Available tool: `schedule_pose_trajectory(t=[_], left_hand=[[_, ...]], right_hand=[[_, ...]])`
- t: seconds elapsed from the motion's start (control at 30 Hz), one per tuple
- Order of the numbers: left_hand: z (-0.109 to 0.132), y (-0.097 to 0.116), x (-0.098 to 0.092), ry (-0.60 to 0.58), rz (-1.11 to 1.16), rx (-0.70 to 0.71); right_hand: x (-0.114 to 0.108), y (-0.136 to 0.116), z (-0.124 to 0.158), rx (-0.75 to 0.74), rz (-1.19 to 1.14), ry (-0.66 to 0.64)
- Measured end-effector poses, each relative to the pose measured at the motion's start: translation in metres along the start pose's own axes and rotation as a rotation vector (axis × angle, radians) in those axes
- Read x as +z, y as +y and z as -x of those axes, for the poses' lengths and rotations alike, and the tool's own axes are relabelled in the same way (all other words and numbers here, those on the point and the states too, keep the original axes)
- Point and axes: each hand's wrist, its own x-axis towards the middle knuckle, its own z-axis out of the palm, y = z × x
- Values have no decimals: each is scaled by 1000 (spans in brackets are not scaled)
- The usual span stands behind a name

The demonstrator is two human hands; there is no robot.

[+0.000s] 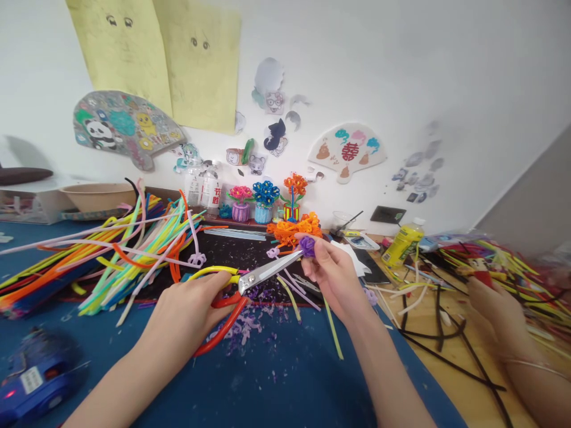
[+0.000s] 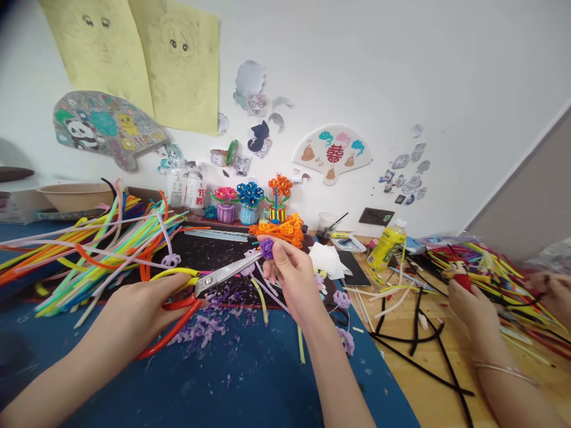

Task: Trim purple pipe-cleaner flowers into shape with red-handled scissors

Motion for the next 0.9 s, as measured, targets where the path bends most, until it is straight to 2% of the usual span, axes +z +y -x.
schedule_pose_trajectory(t=[0.13,0.43,0.57,0.7,0.9], left_hand=[[-1,1,-1,-80,-91,6],[-1,1,-1,-88,-109,42],[0,2,0,-41,-83,50],[0,5,-2,6,-46,-26],[0,12,-4,-42,-49,-113]], right_hand=[[0,0,0,7,-3,-5],[0,1,-1,16,-63,-10],[0,3,-2,24,-72,-14],[2,4,-4,39,-82,34],[5,2,-4,85,18,122]])
